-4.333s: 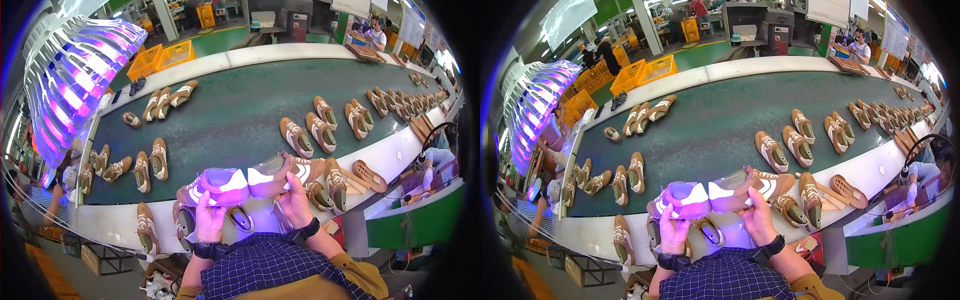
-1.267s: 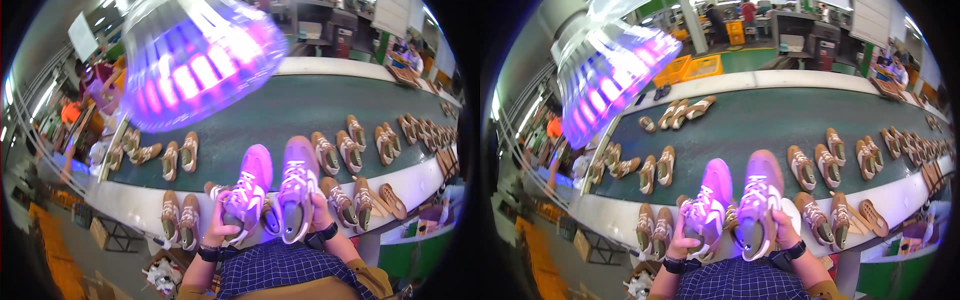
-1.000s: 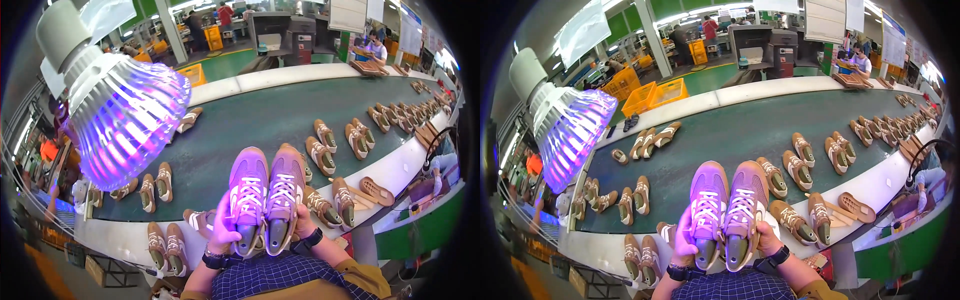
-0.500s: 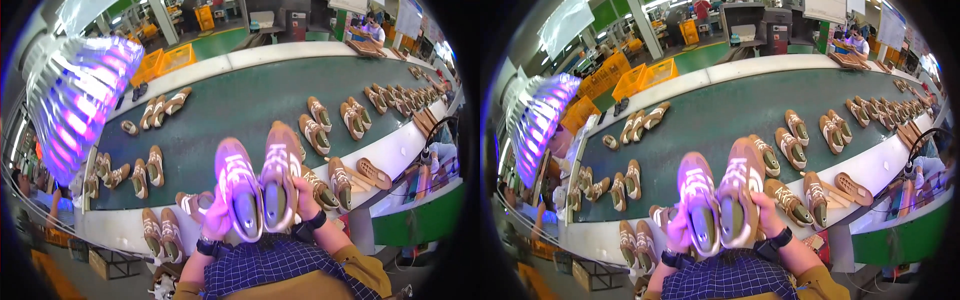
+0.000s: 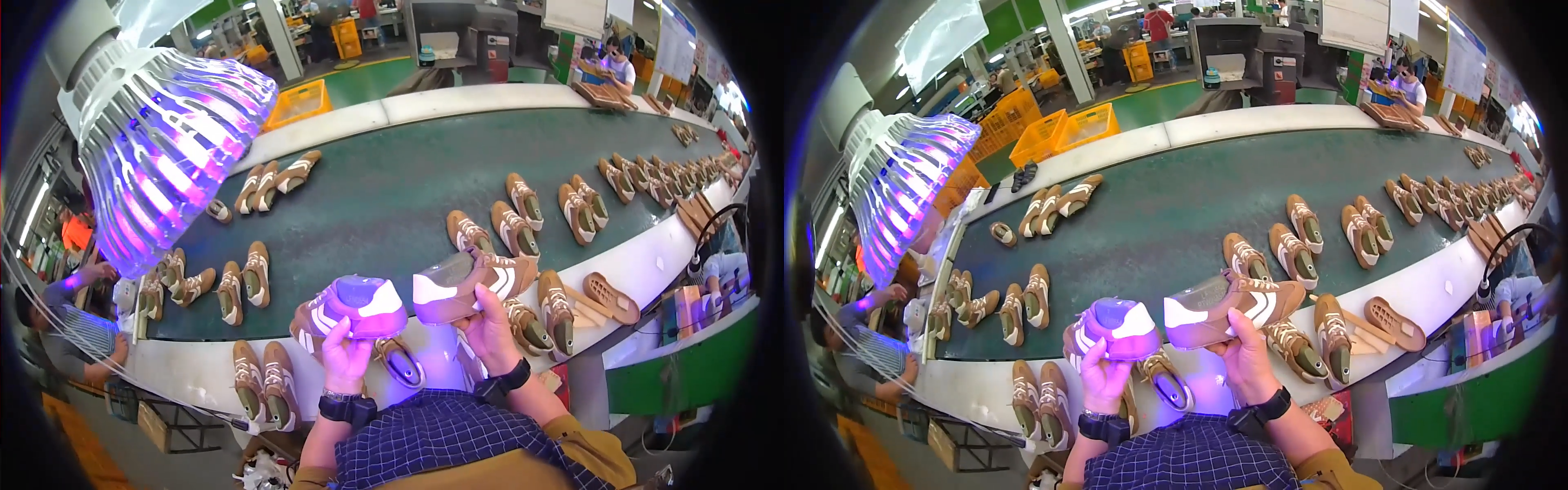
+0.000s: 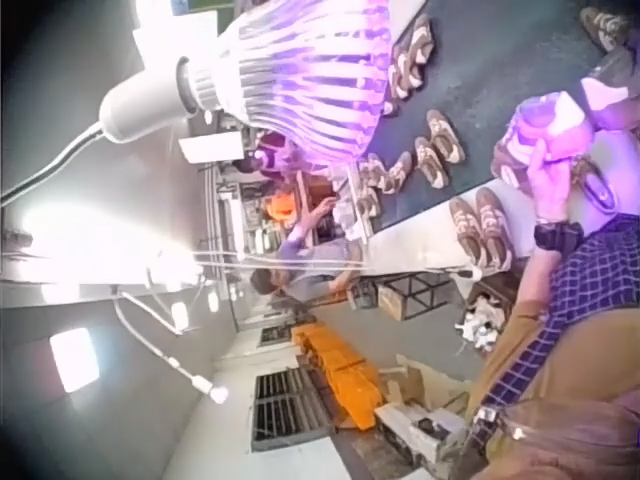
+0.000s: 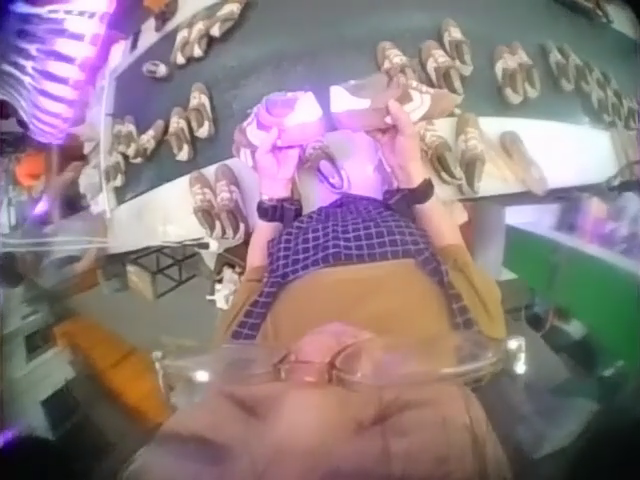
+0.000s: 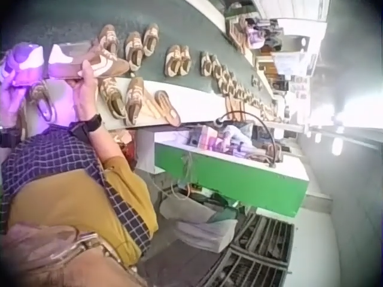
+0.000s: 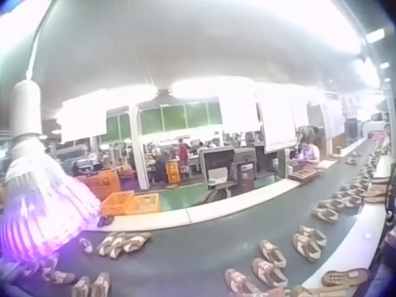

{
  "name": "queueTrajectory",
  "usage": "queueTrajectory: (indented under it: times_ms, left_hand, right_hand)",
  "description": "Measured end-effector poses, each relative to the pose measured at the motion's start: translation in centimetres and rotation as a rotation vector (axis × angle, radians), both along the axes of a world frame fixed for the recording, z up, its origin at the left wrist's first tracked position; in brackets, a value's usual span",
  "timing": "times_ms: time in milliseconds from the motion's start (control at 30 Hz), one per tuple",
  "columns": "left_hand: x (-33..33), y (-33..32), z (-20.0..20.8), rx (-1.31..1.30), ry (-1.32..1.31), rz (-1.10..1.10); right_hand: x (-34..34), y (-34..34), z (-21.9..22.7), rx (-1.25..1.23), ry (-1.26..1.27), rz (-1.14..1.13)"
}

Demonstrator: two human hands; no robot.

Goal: The recorder is inspecting manufactured shoes on an assembly line conveyor belt, checking pairs for quality and placing them back.

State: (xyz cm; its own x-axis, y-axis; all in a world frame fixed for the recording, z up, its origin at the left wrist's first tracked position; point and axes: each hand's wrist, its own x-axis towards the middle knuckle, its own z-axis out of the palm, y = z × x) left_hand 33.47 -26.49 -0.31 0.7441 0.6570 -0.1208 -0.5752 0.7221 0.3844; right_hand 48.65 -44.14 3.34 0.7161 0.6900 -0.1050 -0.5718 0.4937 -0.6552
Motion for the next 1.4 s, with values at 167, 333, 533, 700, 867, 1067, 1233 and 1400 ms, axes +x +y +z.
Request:
queueTrajectory:
  times_ms: [167, 333, 533, 700, 867, 1067, 1233, 1400]
  left_hand:
    - [0.2, -0.3, 0.0, -0.023, 0.015, -0.025]
    - [0.6, -0.6, 0.3, -0.017, 0.043, -0.024]
    - [0.8, -0.7, 0.2, -0.031, 0.069, -0.017]
    - [0.9, -0.8, 0.3, -0.008, 0.037, -0.024]
    - [1.0, -0.9, 0.2, -0.024, 0.088, -0.009]
    - [1.0, -0.9, -0.2, -0.025, 0.078, -0.019]
    - [1.0, -0.8, -0.5, -0.030, 0.079, -0.018]
    - [1.1, -0.8, -0.7, -0.058, 0.075, -0.032]
  right_hand:
    - [0.0, 0.1, -0.7, -0.035, -0.017, -0.024]
    - [0.1, 0.0, -0.9, -0.054, -0.037, -0.028]
    - [-0.1, 0.2, -1.0, -0.054, -0.006, -0.064]
    - [-0.4, 0.4, -0.6, -0.084, 0.029, -0.087]
    - [-0.3, 0.6, -0.5, -0.100, 0.018, -0.098]
    - [-0.4, 0.7, -0.9, -0.116, 0.034, -0.114]
    - [0.2, 0.4, -1.5, -0.077, 0.008, -0.032]
    - [0.4, 0.4, -1.9, -0.098, 0.015, -0.033]
